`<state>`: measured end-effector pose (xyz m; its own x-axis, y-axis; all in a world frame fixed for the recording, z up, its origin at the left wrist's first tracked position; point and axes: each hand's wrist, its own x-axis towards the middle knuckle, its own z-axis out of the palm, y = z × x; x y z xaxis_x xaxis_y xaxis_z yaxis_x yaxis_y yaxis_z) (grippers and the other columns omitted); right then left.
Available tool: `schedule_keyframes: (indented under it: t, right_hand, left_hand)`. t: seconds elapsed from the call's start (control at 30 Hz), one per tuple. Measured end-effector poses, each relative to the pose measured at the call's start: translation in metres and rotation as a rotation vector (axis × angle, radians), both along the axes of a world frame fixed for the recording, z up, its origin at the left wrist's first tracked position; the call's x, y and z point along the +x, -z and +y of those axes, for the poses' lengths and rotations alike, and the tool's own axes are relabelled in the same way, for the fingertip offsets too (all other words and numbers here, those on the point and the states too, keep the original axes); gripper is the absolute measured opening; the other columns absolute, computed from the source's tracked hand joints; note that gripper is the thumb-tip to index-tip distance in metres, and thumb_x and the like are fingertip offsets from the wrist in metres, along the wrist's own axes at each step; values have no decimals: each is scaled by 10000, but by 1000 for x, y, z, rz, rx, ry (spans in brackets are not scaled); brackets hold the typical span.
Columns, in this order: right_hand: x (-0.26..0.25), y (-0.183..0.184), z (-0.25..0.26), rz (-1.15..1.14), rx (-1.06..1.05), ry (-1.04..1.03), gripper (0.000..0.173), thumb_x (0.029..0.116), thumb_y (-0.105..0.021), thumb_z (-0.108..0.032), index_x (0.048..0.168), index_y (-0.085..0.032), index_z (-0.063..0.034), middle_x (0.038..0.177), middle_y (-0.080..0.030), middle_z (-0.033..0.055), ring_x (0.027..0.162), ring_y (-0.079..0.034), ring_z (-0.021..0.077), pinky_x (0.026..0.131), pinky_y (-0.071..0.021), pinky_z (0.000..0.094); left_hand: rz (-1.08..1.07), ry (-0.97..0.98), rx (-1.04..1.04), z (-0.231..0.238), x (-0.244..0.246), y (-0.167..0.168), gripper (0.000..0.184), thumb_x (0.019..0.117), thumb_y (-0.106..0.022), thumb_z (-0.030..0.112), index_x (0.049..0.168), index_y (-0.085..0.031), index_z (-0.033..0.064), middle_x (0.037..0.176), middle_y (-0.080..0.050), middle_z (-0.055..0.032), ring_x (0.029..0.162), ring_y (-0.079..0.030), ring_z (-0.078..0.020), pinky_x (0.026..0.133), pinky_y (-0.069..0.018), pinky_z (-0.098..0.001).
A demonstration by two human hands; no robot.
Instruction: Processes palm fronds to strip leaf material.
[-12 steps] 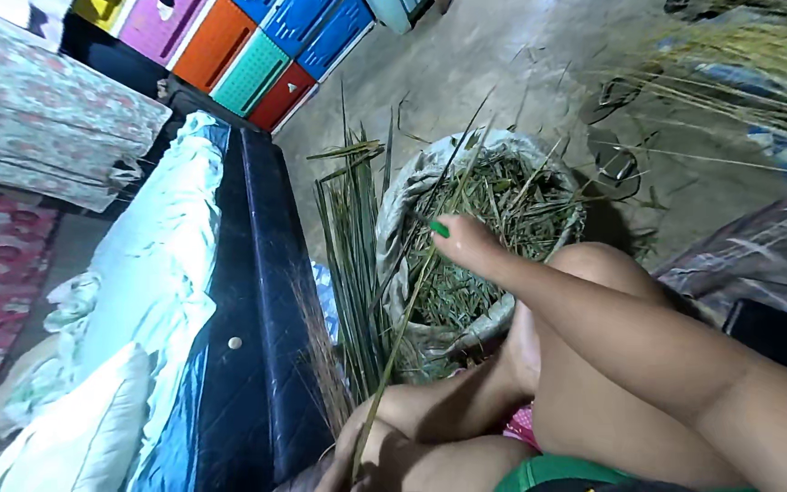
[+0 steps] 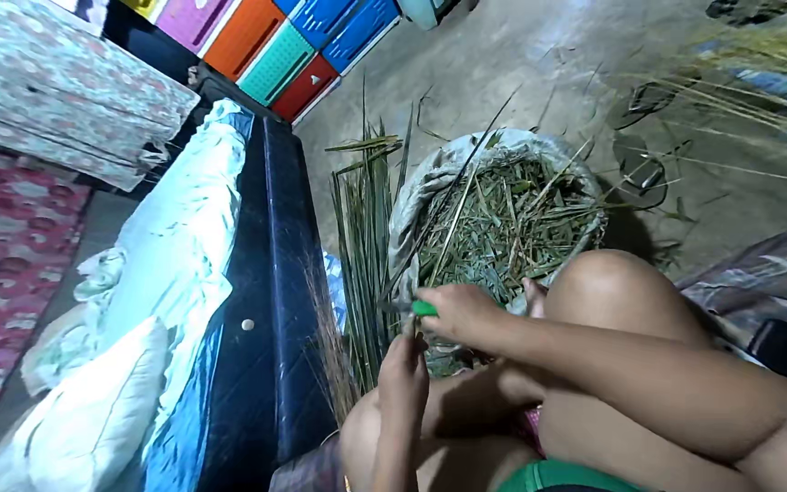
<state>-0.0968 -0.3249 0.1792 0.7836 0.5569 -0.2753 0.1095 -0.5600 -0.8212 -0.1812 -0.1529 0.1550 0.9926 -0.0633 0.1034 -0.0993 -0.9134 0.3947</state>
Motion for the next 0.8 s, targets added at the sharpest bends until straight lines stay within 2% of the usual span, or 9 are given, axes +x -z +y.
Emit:
schedule_keyframes:
  t: [0.07, 0.23, 0.3, 0.43, 0.53, 0.63, 0.7, 0.73, 0.8]
  right_hand:
    - [20, -1, -18, 25, -8, 133, 386, 1069, -534, -277, 1393, -613, -82, 1227, -689, 224, 1164, -655, 413, 964, -493, 624]
    - [51, 6, -37, -29, -16, 373, 279, 1046, -596, -253, 1264, -697, -111, 1056, -733, 175, 998, -703, 380, 839, -536, 611]
    - [47, 5, -33, -46, 24, 316, 319, 1037, -605, -248, 1330, -670, -141, 1078, -733, 167, 1011, -702, 369, 856, -535, 607]
    - [28, 2, -28, -131, 162, 159, 573, 1050, -605, -360, 1583, -451, -220, 1201, -708, 186, 1051, -687, 376, 899, -522, 599]
    - [16, -4, -29, -221, 166, 151, 573, 1042, -543, -547, 1383, -590, -89, 1184, -694, 189, 1006, -700, 373, 843, -540, 589]
    - [6, -5, -25, -53, 124, 12, 569, 1100, -382, -537, 1220, -592, -22, 1057, -663, 212, 993, -664, 390, 840, -496, 600]
    - [2, 1, -19, 76, 162, -79, 512, 1126, -364, -462, 1325, -559, -33, 1108, -668, 234, 1047, -659, 407, 900, -491, 620]
    - [0, 4, -15, 130, 212, -104, 478, 1130, -385, -420, 1398, -531, -52, 1146, -669, 237, 1055, -660, 401, 919, -494, 614]
    - [-2, 7, -8, 262, 321, -119, 455, 1131, -425, -348, 1509, -449, -95, 1142, -658, 203, 936, -658, 314, 852, -529, 513]
  left_hand:
    - [60, 23, -36, 4, 0, 1, 398, 976, -540, 4, 1361, -634, -34, 948, -747, -152, 843, -723, -243, 818, -591, -421]
    - [190, 15, -69, -4, 7, -7, 397, 992, -571, 60, 1380, -631, 3, 943, -750, -123, 773, -718, -184, 762, -603, -371]
    - [156, 21, -60, -12, 16, -8, 402, 984, -599, 46, 1381, -627, -5, 943, -759, -130, 777, -736, -200, 768, -617, -388]
    - [119, -84, -136, -23, 38, -13, 352, 1010, -562, 43, 1344, -640, -35, 884, -758, -112, 658, -707, -140, 634, -604, -323]
    - [126, -173, -215, -20, 49, -20, 302, 1055, -519, 110, 1273, -678, -26, 776, -715, -41, 569, -598, -53, 562, -518, -252]
    - [99, -242, -272, -16, 54, -24, 293, 1070, -495, 129, 1189, -706, -36, 730, -675, 5, 556, -552, -13, 562, -492, -222]
    - [71, -269, -247, -14, 56, -24, 270, 1044, -502, 116, 1119, -727, -12, 766, -681, -14, 602, -579, -33, 604, -509, -255]
    - [66, -279, -252, -14, 56, -24, 282, 1022, -515, 94, 1178, -725, -12, 844, -718, -56, 664, -617, -63, 652, -529, -291]
    - [47, -303, -252, -14, 56, -24, 298, 1001, -531, 81, 1217, -718, -5, 926, -741, -86, 760, -653, -80, 728, -535, -310]
